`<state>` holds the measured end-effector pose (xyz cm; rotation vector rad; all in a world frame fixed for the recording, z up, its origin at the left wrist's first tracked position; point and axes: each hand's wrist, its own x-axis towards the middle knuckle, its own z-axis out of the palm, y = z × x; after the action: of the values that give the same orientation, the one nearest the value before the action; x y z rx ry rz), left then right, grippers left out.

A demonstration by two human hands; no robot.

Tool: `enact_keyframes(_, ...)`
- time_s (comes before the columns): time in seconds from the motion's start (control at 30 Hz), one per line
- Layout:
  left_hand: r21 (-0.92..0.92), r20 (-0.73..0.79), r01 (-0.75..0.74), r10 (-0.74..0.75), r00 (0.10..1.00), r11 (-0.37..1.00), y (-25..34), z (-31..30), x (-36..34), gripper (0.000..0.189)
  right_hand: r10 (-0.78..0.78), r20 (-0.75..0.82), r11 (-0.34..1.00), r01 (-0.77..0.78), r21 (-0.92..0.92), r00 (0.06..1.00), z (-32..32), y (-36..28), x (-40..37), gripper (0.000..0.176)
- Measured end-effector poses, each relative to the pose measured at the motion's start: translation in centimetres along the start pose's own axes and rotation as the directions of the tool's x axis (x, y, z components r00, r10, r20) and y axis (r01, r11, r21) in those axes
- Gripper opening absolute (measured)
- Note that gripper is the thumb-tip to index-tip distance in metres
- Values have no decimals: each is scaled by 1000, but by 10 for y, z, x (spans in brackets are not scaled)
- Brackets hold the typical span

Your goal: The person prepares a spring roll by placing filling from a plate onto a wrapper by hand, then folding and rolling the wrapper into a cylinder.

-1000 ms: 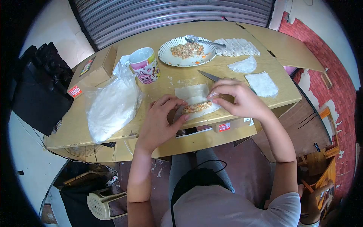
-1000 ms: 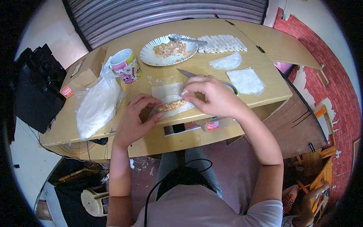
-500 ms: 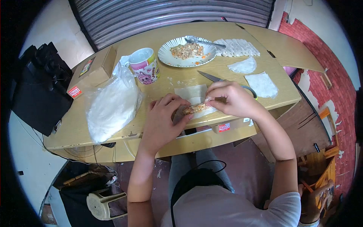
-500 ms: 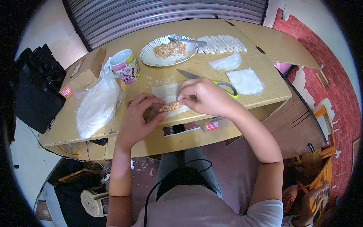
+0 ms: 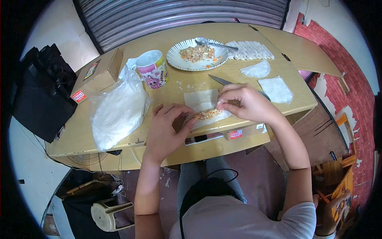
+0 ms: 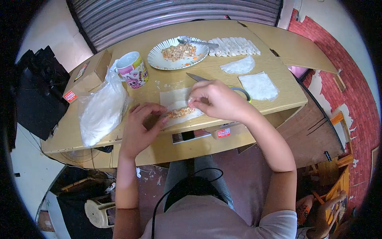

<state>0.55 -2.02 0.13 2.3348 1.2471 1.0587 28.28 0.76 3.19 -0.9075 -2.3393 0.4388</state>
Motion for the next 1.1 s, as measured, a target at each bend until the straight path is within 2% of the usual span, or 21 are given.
enact_keyframes(0.2, 34, -38, -29, 31, 999, 999, 5, -1, 1, 15, -4, 3, 1000, 4, -2, 1000, 11, -4, 6, 12)
enact_keyframes(0.27, 53, -25, -59, 61, 998, 997, 6, -3, 0, 13, -96, -10, 995, 96, -25, 995, 14, 0, 6, 11)
enact_keyframes(0.5, 74, -45, -57, 61, 997, 996, 0, 1, -2, 12, -56, -58, 998, 55, -14, 997, 15, -8, 12, 10)
enact_keyframes(0.6, 52, -37, -49, 51, 998, 997, -1, 3, -4, 11, -131, 17, 988, 132, -79, 991, 16, -5, 11, 12)
enact_keyframes(0.63, 67, -37, -57, 60, 998, 996, -2, 3, -4, 13, -136, 18, 987, 137, -82, 990, 12, -7, 11, 12)
enact_keyframes(0.7, 88, -41, -69, 72, 997, 994, -1, 0, -3, 14, 5, -61, 1000, -5, -2, 998, 7, -12, 9, 16)
enact_keyframes(0.8, 38, -21, -3, 4, 1000, 999, 4, -1, -3, 20, 61, -58, 997, -58, 60, 996, -1, -10, 2, 18)
enact_keyframes(0.83, 25, -20, 8, -8, 1000, 1000, 5, -1, -4, 24, 63, -57, 996, -59, 60, 996, -2, -7, -1, 18)
enact_keyframes(0.9, 13, -18, 21, -21, 1000, 1000, 4, -1, -4, 27, -60, 5, 997, 60, -42, 998, 0, 1, -6, 23)
enact_keyframes(0.97, 117, 0, -63, 64, 998, 991, 1, 0, -3, 34, -68, 14, 996, 68, -52, 998, 4, 3, -7, 23)
enact_keyframes(1.03, 103, 29, -66, 64, 998, 992, -1, -1, -3, 37, -75, 18, 995, 76, -65, 997, 5, 3, -8, 24)
enact_keyframes(1.1, 91, 57, -73, 68, 996, 993, -1, -3, -1, 40, 8, 57, 1000, -7, -3, 998, 3, -1, -8, 25)
